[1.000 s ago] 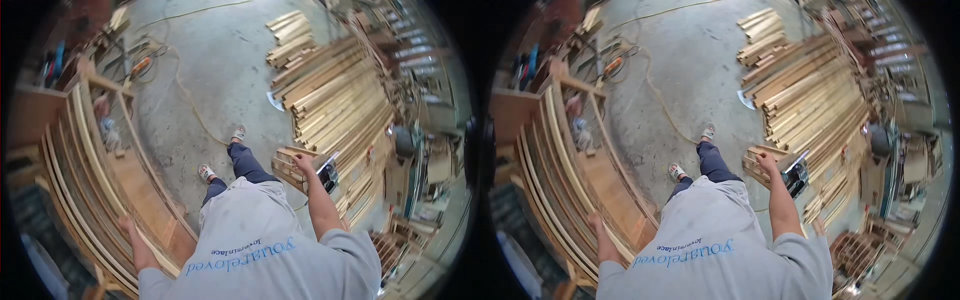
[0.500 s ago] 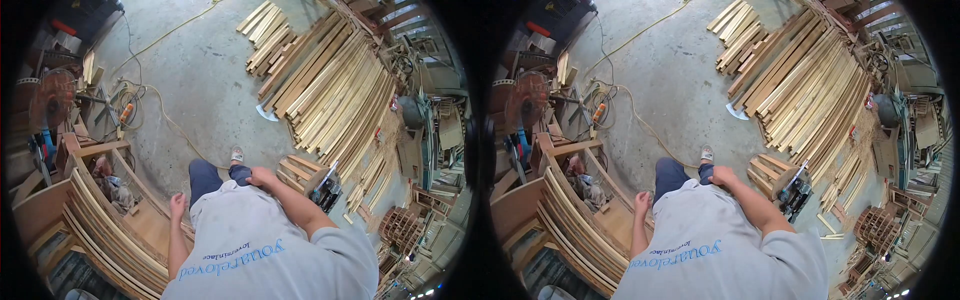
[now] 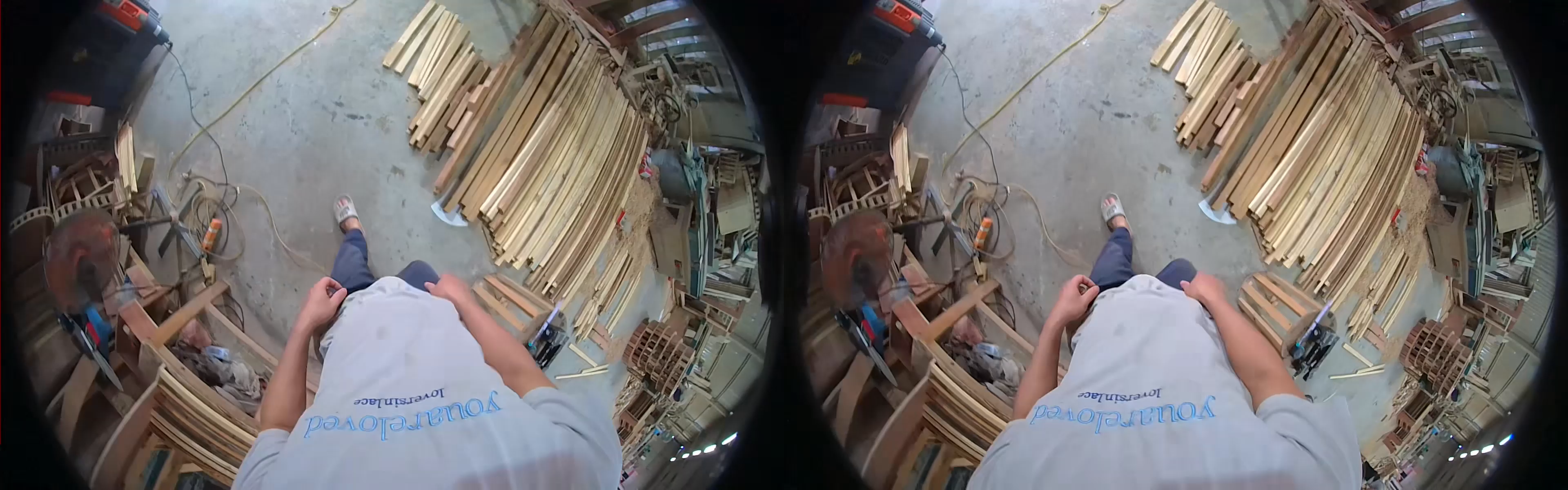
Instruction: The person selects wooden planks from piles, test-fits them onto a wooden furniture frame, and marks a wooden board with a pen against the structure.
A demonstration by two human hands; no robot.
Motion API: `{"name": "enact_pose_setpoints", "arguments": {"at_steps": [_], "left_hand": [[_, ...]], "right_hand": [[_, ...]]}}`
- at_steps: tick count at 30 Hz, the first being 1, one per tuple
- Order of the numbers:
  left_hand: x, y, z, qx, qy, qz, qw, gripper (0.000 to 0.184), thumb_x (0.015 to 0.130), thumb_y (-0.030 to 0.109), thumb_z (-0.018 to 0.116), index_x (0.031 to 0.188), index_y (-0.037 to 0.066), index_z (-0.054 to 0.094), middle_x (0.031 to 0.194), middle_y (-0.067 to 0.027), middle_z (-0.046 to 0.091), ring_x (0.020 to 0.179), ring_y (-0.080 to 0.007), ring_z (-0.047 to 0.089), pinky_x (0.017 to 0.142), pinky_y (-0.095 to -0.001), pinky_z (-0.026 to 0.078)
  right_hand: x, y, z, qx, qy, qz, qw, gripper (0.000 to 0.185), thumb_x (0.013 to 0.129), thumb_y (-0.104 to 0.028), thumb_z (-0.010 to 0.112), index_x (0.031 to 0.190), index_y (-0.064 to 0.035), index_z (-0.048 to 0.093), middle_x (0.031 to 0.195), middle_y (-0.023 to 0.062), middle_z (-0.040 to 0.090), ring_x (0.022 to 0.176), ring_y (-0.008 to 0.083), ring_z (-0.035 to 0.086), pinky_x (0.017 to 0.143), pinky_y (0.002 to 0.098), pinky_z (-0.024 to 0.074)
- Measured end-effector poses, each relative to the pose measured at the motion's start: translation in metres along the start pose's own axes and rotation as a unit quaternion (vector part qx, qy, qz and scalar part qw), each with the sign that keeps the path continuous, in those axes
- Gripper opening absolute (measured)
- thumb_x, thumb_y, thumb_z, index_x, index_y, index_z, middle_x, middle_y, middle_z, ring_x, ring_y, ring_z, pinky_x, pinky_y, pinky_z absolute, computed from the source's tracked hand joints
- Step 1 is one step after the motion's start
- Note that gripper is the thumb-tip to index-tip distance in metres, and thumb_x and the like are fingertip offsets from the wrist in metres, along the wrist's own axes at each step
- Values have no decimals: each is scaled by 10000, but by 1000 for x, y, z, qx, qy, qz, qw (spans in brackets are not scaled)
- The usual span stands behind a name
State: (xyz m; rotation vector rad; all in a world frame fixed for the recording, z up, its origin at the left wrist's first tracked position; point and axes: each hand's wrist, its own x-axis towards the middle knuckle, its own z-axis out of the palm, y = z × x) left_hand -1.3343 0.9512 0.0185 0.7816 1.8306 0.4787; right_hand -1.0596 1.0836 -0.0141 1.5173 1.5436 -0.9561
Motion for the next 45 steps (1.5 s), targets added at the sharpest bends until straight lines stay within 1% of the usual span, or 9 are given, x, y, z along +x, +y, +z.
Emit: {"name": "enact_pose_setpoints", "arguments": {"at_steps": [5,8,18,26,31,33,35,40,45], "left_hand": [[88,37,-60,171,-142,-14,975,272,734,238,596,889,16,575,891,-198,598,848,-330,570,733,-372,452],[131,62,-79,210,-183,-39,960,277,740,241,590,912,24,581,914,-195,597,870,-322,569,752,-371,451],[254,196,-153,295,-221,15,929,255,728,209,569,884,7,585,870,-196,604,847,-322,576,734,-364,457],[372,276,-154,364,-380,98,845,232,701,253,598,725,22,599,707,-151,605,700,-311,581,631,-376,457],[487,290,-108,262,-364,175,877,202,739,201,581,742,-1,568,629,-140,580,614,-281,582,562,-352,447],[547,295,-87,259,-383,152,874,197,751,192,573,749,-5,569,639,-145,584,618,-265,589,559,-350,444],[609,297,-68,243,-388,158,875,219,757,209,580,763,-9,564,629,-133,577,581,-233,575,548,-336,441],[725,244,-44,42,-304,-2,952,199,816,195,571,802,0,534,615,-6,512,533,-70,473,493,-220,412],[809,240,-52,-63,-265,-117,955,158,835,164,554,820,9,525,632,24,510,554,-33,450,500,-181,380]], "right_hand": [[0,-35,-45,99,91,18,991,420,805,-330,497,1055,7,517,993,211,568,966,368,515,834,426,407],[1,-40,-72,166,119,-130,970,289,804,-235,488,996,-36,571,961,191,580,921,342,539,789,396,430],[53,-112,-222,225,9,-220,949,220,766,-220,510,878,-43,577,858,168,594,821,330,564,692,398,442],[118,-132,-258,293,-73,-184,935,213,737,-212,520,817,-20,567,833,188,596,819,350,566,690,407,448],[191,-170,-291,369,-141,-160,904,215,770,-207,570,876,-20,579,731,134,609,651,243,595,593,352,466],[267,-183,-245,419,107,-220,874,203,789,-178,575,920,-23,563,639,79,584,463,136,542,452,281,438],[329,-195,-254,551,74,-44,830,180,796,-161,574,912,-24,562,636,61,575,466,119,528,441,273,424],[526,-237,-268,658,23,61,750,189,751,-206,608,813,-35,557,685,106,589,634,203,580,586,309,451],[734,-279,-331,401,85,38,911,304,758,-325,516,895,-59,574,925,164,593,899,328,556,759,421,448]]}}
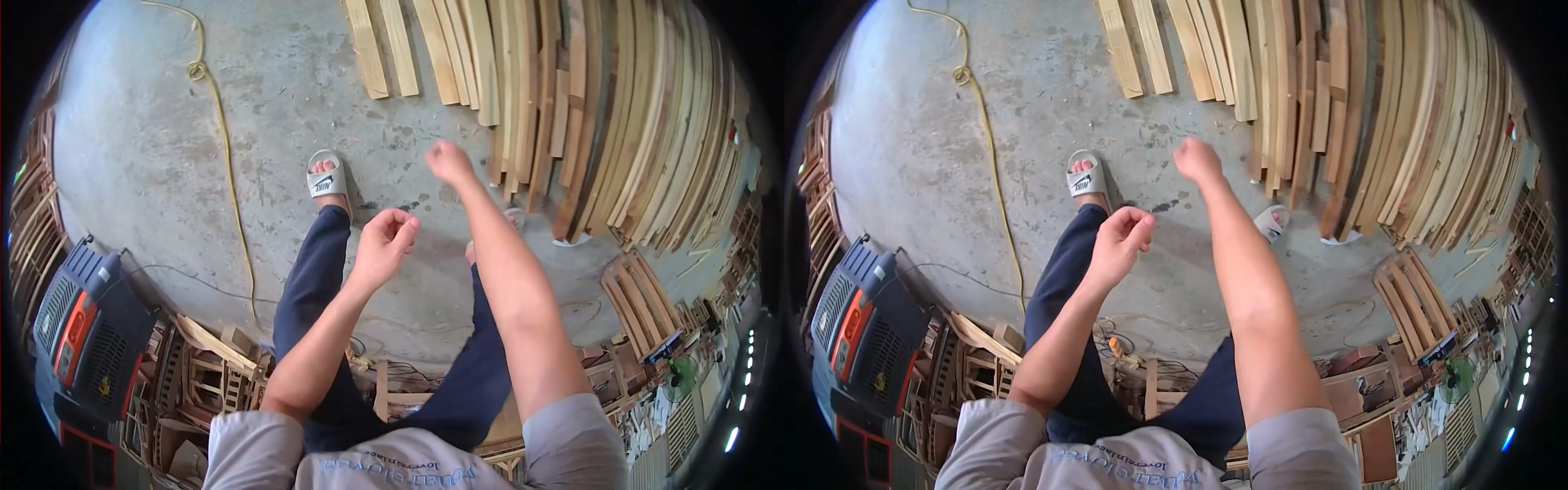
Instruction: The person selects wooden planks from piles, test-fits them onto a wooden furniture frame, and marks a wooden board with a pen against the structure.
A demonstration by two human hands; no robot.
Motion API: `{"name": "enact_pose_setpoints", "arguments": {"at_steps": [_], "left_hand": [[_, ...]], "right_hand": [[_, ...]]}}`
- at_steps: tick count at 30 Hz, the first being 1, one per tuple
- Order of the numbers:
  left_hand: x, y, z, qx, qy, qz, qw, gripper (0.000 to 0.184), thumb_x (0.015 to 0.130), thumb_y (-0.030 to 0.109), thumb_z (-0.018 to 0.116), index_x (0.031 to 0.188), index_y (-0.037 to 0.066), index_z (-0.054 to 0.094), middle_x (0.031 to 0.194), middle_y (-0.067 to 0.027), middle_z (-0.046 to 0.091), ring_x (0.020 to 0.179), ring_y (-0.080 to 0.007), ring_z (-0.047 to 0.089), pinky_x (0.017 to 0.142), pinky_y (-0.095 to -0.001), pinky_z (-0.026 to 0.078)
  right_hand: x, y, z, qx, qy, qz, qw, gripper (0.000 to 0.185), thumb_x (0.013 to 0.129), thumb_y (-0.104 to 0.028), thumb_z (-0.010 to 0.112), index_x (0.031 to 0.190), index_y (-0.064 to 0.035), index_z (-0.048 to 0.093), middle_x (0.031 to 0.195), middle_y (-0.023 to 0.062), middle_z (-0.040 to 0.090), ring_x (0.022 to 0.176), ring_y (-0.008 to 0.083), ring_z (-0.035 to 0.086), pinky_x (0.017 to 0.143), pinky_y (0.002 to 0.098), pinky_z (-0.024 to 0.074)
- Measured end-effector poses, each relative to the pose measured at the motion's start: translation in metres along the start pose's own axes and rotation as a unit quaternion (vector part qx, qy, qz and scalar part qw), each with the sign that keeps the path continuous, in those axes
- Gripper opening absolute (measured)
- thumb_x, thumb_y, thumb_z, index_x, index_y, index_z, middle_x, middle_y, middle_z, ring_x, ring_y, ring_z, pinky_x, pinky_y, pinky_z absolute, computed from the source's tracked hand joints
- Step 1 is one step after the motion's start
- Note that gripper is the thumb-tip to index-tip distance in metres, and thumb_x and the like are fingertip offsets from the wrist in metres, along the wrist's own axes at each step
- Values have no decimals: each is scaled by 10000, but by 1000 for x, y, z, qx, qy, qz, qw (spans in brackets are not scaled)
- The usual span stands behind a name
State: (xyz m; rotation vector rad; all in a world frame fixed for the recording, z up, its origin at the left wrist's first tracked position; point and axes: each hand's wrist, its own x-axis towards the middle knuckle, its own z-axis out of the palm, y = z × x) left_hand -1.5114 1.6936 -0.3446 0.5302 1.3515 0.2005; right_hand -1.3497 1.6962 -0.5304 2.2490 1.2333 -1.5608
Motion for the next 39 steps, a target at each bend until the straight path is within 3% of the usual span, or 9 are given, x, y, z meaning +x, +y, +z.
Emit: {"name": "enact_pose_setpoints", "arguments": {"at_steps": [3,8,13,22,26,28,30,33,39], "left_hand": [[18,10,-19,-56,-12,14,998,156,846,150,544,856,-5,521,686,10,521,605,-51,482,557,-189,406],[26,30,-47,-106,-3,10,994,150,864,144,519,894,-2,526,724,-12,531,655,-75,501,625,-211,419],[33,41,-62,-142,41,16,989,165,865,162,521,899,1,529,717,-13,533,656,-83,502,642,-221,415],[60,21,-70,-119,185,32,975,327,819,267,587,1003,8,510,875,-23,531,765,-90,496,698,-219,391],[56,12,-51,-311,-21,-122,942,570,869,465,375,1215,11,374,1120,-167,503,986,-237,532,825,-351,443],[52,9,-42,-404,-174,-159,884,581,859,438,402,1245,10,329,1161,-203,472,1051,-296,500,831,-415,455],[49,-4,-27,-355,-149,-144,912,586,826,392,455,1239,-3,322,1129,-207,474,1019,-327,501,794,-433,468],[51,-2,-12,-347,-157,-134,915,612,803,394,475,1239,-6,318,1109,-207,469,1024,-329,486,806,-427,456],[49,4,4,-319,-123,-137,930,679,822,476,387,1265,-27,277,1188,-217,410,1058,-327,452,876,-429,411]], "right_hand": [[83,-66,-12,15,110,-6,994,465,715,-388,602,1002,-31,527,1056,164,549,1004,306,513,819,418,421],[162,-142,10,-8,218,30,975,1156,541,-577,701,1353,-76,49,1370,268,101,1265,420,129,971,511,261],[192,-140,42,-109,350,101,925,1081,556,-447,742,1346,-97,93,1305,245,240,1159,371,304,935,453,253],[31,-87,-36,94,21,28,995,899,492,-405,773,1174,-17,335,1135,186,483,1061,293,472,893,378,380],[-120,-73,-52,356,-136,-148,913,665,620,-281,761,1141,-13,447,1043,100,537,989,157,497,806,306,433],[-142,-34,-49,459,-163,-89,869,525,681,-237,722,1109,-29,501,995,81,557,885,119,522,748,269,446],[-122,47,-8,480,-37,68,874,347,718,-213,674,1001,-45,564,915,52,597,766,141,568,685,276,460],[-62,163,39,182,137,226,947,363,687,-280,674,948,-53,565,900,109,610,815,262,595,701,359,470],[-6,214,61,122,340,335,870,660,556,-290,764,1022,17,411,1049,204,491,974,362,497,798,419,439]]}}
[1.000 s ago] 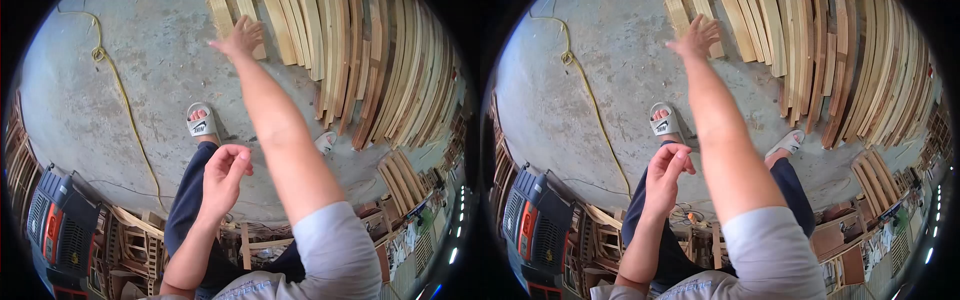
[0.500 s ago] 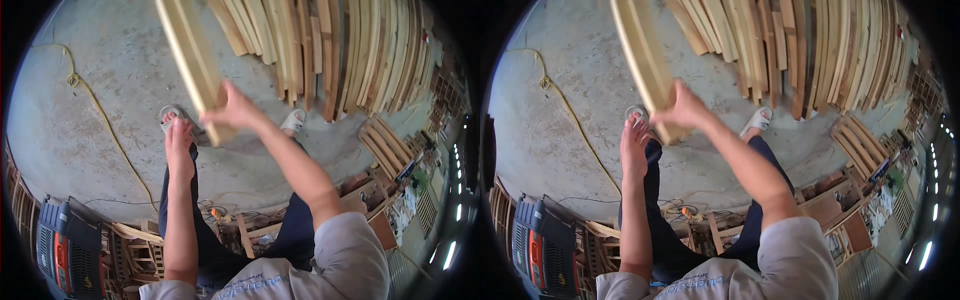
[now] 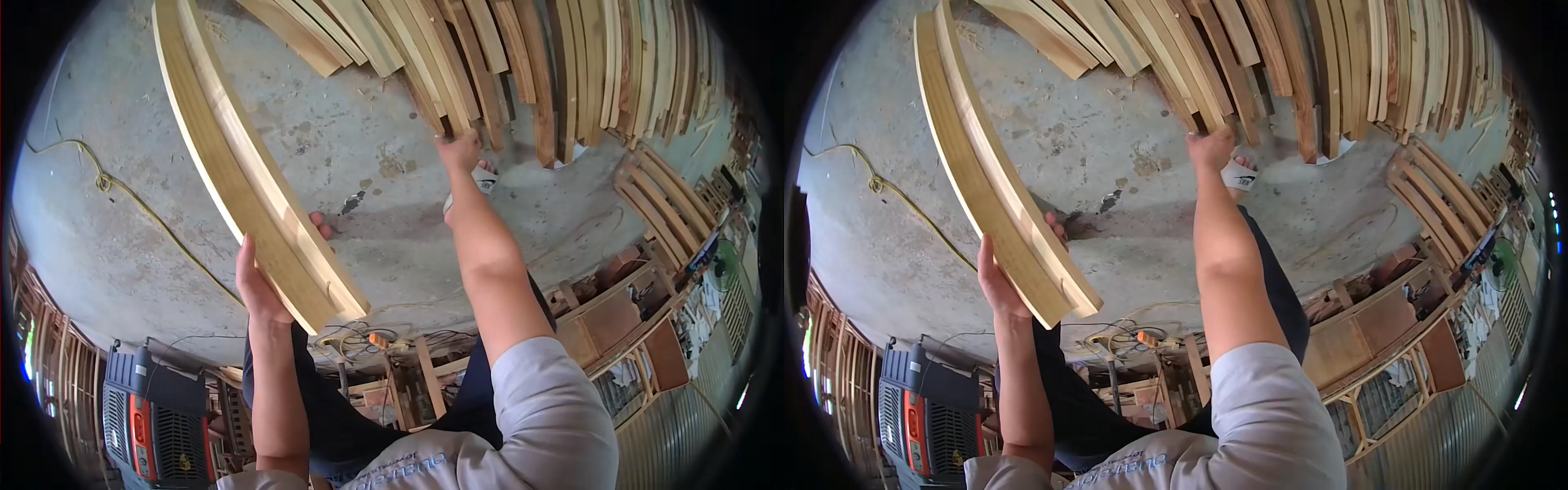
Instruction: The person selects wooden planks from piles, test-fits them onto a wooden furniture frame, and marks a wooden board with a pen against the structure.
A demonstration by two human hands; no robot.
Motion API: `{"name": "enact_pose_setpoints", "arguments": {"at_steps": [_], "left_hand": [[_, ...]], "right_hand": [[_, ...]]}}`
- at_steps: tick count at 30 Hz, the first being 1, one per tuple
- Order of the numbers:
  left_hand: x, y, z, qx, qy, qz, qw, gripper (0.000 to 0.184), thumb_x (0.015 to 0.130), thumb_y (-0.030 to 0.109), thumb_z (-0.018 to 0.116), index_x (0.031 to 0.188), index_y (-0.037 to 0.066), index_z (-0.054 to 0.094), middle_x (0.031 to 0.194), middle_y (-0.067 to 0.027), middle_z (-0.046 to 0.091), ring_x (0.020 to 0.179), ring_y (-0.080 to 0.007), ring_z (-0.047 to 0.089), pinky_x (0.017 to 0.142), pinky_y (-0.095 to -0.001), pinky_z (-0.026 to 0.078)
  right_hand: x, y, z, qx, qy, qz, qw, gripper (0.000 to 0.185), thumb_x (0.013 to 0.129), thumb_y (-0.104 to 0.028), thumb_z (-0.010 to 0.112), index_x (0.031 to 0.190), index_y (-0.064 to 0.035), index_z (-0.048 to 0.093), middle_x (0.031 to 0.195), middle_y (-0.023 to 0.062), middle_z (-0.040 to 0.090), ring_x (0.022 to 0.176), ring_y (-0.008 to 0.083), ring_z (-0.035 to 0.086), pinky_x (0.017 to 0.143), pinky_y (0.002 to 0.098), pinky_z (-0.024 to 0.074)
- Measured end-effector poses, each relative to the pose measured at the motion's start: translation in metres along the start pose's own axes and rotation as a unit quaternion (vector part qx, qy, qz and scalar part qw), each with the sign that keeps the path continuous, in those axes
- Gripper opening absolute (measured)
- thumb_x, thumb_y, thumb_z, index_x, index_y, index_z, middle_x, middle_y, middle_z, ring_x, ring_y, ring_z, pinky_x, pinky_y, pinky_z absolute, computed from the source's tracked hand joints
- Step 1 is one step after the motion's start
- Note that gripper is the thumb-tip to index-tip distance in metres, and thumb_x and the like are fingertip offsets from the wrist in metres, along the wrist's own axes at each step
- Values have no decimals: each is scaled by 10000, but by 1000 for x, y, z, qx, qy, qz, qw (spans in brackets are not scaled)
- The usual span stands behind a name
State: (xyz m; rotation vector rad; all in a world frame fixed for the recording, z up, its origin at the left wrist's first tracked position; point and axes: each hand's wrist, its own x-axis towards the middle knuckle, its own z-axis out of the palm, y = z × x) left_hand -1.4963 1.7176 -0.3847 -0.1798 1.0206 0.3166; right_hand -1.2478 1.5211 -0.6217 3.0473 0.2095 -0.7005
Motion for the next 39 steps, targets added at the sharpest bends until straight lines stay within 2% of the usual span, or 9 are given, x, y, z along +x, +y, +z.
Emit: {"name": "enact_pose_setpoints", "arguments": {"at_steps": [4,7,10,13,24,28,33,36,39], "left_hand": [[5,-4,-3,23,12,12,1000,682,824,496,366,1257,-26,296,1180,-214,425,1063,-319,438,913,-428,365],[7,-8,4,22,21,16,999,659,827,485,373,1249,-20,320,1168,-218,439,1052,-320,450,898,-427,377],[8,-12,14,38,41,32,998,621,829,461,386,1244,1,338,1141,-232,470,1017,-325,497,814,-427,447],[11,-13,14,48,32,30,998,616,824,461,396,1245,15,340,1142,-222,472,1020,-323,495,814,-428,446],[9,-11,19,59,54,21,997,615,817,460,406,1210,-12,371,1100,-211,500,985,-305,522,814,-411,450],[12,-13,19,62,70,20,995,604,817,448,408,1220,1,357,1095,-211,501,986,-321,518,807,-430,447],[13,-14,17,68,75,21,995,556,821,427,436,1187,11,391,1059,-188,524,937,-300,536,776,-424,460],[8,-20,3,73,97,25,992,553,809,457,457,1143,16,429,982,-160,548,884,-267,554,751,-397,465],[-5,-50,-25,87,109,-20,990,505,832,432,451,1119,16,448,930,-119,557,859,-233,555,740,-353,456]], "right_hand": [[-10,-7,7,23,-11,104,994,672,537,-322,767,1001,6,408,1013,207,500,947,370,505,796,421,437],[-20,-9,-6,-52,-34,78,995,647,557,-333,748,1003,-3,415,1014,212,495,928,375,511,787,418,437],[-16,-24,-1,-70,65,-71,993,548,584,-322,727,940,-7,454,962,186,525,913,355,524,765,414,441],[-9,-39,24,84,-44,43,995,397,604,-270,702,858,-24,521,865,145,573,908,338,520,780,402,421],[-29,-79,17,26,-36,101,994,593,601,-328,712,1063,-72,443,1015,110,550,1007,305,483,802,485,385],[-13,-97,29,25,20,-104,994,538,644,-275,703,1071,-88,433,1037,148,509,966,330,489,772,490,400],[11,-100,-2,-35,-93,-165,981,409,646,-222,686,962,-65,479,999,160,532,947,332,508,784,442,421],[9,-89,-68,-48,-148,-139,978,503,596,-249,704,1002,-51,483,1033,237,516,964,352,516,786,435,432],[-17,-61,-165,-17,-204,-190,960,525,600,-236,662,1029,7,483,1017,217,544,949,342,535,802,401,440]]}}
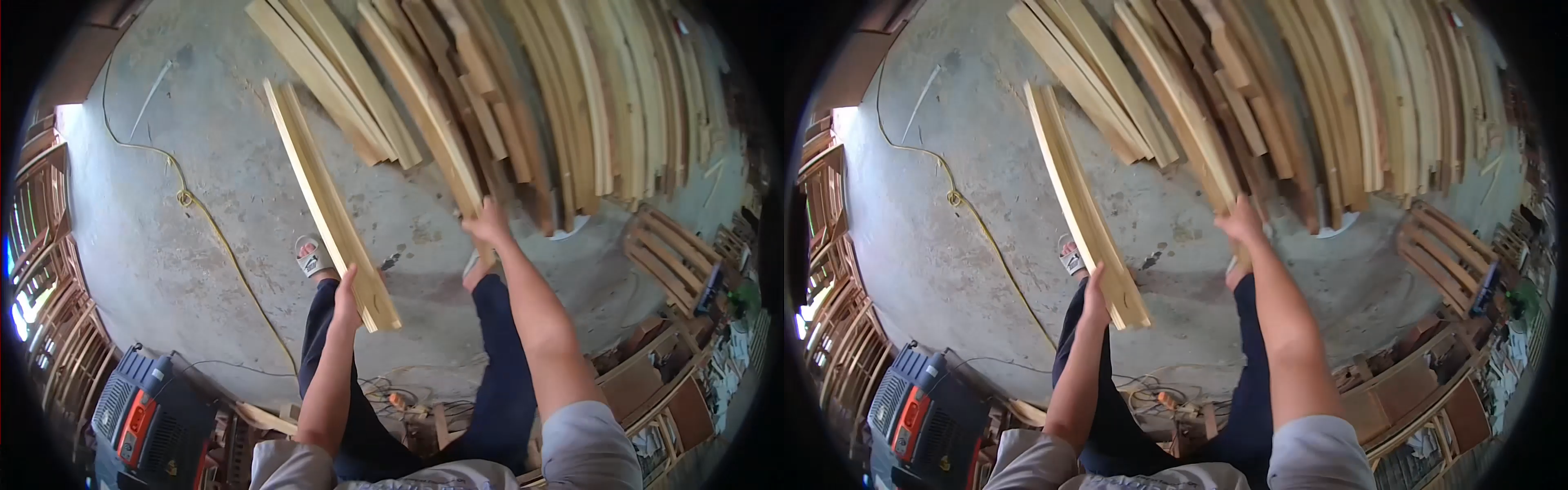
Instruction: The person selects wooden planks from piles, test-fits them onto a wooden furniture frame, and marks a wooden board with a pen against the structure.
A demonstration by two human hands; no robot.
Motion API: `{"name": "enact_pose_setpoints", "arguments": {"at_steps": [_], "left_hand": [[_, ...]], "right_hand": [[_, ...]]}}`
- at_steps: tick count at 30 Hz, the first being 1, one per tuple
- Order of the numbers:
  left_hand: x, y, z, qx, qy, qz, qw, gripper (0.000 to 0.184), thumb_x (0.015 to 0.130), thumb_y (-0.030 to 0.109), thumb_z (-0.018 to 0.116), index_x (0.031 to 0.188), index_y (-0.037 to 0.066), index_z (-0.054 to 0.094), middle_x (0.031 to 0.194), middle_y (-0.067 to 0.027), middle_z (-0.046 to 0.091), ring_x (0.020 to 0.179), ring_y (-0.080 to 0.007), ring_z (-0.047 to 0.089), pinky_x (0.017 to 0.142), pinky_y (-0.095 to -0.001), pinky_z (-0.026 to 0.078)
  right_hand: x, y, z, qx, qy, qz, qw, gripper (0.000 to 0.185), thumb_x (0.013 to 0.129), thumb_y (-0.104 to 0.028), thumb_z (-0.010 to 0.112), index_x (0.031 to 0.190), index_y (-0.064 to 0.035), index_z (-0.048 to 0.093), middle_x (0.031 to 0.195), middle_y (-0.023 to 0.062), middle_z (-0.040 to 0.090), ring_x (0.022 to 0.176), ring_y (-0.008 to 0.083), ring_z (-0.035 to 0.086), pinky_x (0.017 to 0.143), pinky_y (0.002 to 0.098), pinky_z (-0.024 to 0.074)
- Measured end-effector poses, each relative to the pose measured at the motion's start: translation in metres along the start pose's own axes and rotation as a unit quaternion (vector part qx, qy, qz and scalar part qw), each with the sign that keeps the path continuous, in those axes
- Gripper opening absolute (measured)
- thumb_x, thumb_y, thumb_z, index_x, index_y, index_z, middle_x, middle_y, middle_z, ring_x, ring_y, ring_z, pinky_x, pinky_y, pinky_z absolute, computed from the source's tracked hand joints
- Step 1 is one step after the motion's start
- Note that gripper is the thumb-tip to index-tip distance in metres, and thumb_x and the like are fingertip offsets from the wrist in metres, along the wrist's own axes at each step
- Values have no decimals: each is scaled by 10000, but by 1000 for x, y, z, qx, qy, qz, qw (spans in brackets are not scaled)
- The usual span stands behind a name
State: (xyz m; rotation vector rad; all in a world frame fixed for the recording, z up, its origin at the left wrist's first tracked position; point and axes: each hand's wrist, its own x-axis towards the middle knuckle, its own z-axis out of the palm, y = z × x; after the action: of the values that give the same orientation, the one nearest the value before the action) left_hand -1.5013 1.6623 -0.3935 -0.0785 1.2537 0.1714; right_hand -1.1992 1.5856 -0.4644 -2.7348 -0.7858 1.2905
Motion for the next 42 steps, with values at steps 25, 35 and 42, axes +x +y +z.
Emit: {"name": "enact_pose_setpoints", "arguments": {"at_steps": [25,35,42], "left_hand": [[-286,-65,10,279,-69,-121,950,566,823,381,427,1293,92,300,1252,-168,388,1107,-361,405,920,-466,363],[-264,-167,-20,374,37,-263,888,413,824,316,466,1062,-20,471,967,-194,560,858,-353,561,779,-483,449],[-277,-253,21,426,42,-278,860,344,815,275,476,1018,-3,487,892,-189,569,787,-332,582,724,-466,486]], "right_hand": [[-525,-124,-58,465,-221,117,849,352,670,-389,577,814,-72,625,681,59,585,541,199,539,464,392,436],[-551,-1,34,431,-226,142,862,514,661,-385,593,787,113,593,675,154,606,577,213,596,475,334,448],[-588,79,-4,469,-241,160,835,515,675,-386,626,870,89,587,731,131,587,600,205,575,479,336,444]]}}
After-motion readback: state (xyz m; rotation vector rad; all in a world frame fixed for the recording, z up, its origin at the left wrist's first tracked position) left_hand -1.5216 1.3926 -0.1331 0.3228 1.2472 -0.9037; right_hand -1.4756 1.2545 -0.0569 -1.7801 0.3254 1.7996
